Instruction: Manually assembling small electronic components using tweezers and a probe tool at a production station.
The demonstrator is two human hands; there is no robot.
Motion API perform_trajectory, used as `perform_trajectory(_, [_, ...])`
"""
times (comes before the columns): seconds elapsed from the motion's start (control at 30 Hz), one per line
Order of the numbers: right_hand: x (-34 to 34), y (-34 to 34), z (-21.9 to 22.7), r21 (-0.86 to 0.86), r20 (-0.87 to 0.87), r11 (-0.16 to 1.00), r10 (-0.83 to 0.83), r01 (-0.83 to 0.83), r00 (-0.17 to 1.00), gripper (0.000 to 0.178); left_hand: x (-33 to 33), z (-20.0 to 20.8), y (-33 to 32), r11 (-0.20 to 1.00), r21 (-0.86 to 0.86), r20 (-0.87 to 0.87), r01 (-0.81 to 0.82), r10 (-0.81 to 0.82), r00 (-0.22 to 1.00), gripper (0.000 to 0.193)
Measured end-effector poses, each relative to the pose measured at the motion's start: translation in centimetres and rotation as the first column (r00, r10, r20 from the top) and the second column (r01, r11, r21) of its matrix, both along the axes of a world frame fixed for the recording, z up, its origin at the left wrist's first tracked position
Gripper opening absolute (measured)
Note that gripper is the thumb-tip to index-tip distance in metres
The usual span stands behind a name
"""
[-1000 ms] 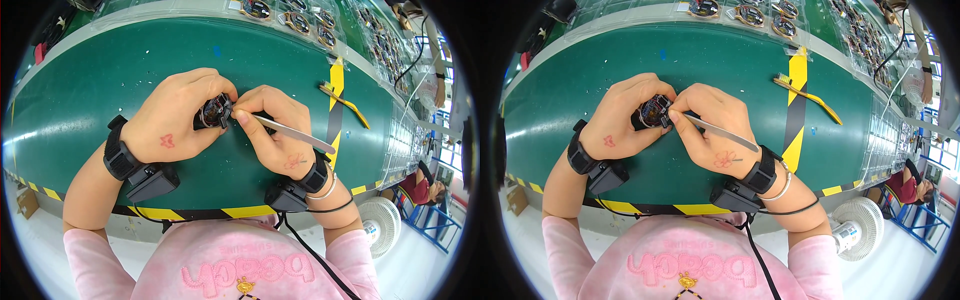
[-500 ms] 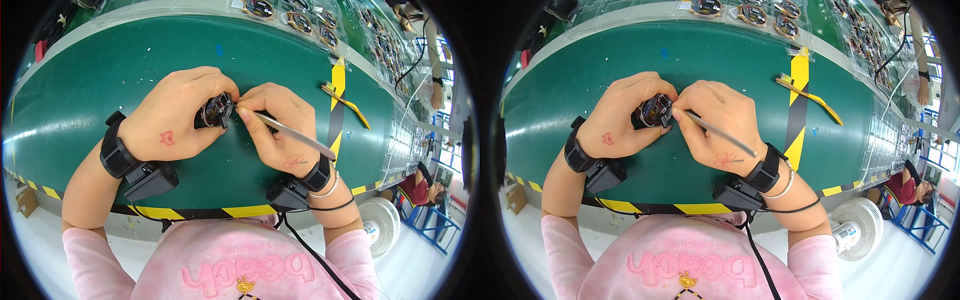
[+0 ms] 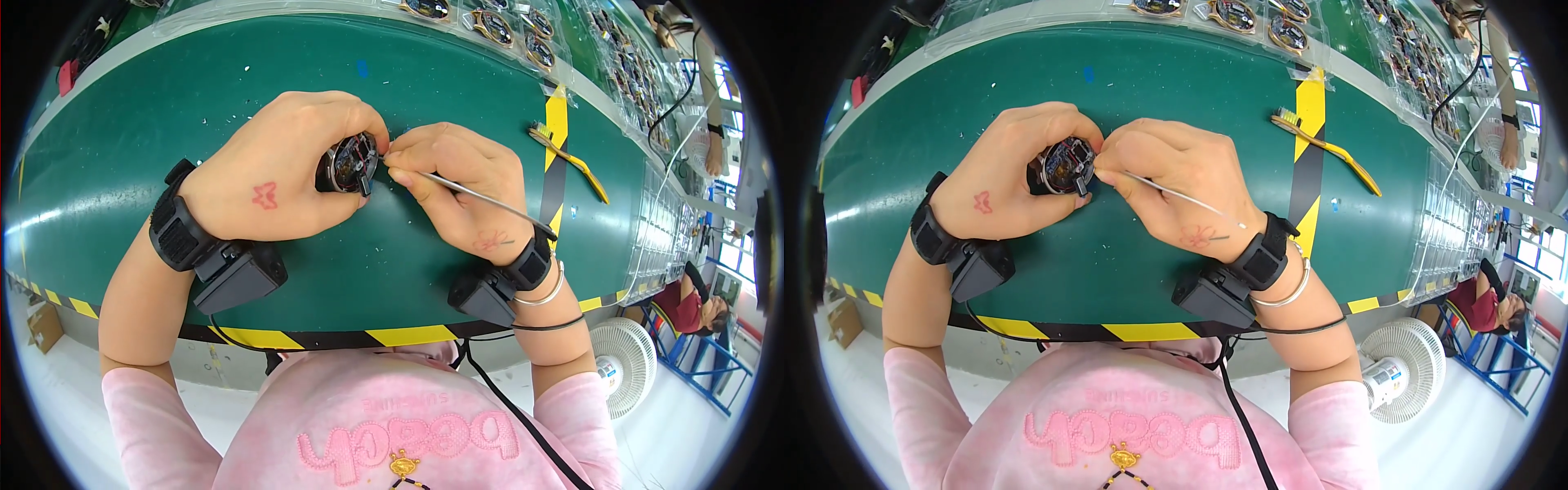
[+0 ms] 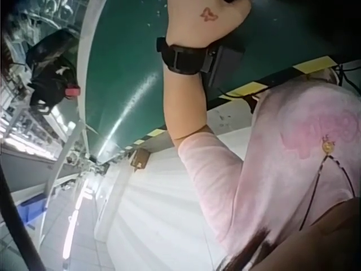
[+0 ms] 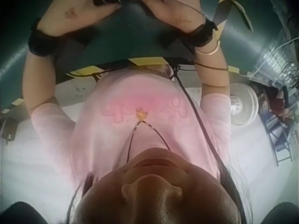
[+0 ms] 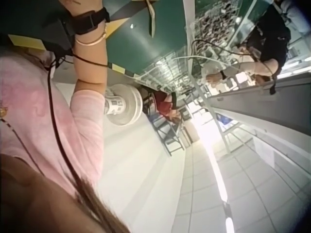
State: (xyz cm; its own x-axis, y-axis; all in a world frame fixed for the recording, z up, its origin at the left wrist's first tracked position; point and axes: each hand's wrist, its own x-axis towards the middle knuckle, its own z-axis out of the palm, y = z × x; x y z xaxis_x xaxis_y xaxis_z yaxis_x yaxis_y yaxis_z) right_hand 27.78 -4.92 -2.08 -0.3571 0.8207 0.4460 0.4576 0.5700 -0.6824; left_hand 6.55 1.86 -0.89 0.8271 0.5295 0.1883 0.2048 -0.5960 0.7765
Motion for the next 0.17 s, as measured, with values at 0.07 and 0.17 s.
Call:
perform_trajectory(0.07, [0.11, 0.06, 0.01, -0.007, -0.018, 1.000, -0.004, 0.004, 1.000, 0.012, 0.03, 0.11, -0.10, 1.000, -0.011, -0.005, -0.012, 0.011, 1.000, 0.033])
perform_trajectory(0.17, [0.31, 0.14, 0.18, -0.080, -0.026, 0.997, -0.013, 0.011, 1.000, 0.012, 0.08, 0.22, -0.18, 1.000, -0.014, -0.006, -0.027, 0.027, 1.000, 0.031])
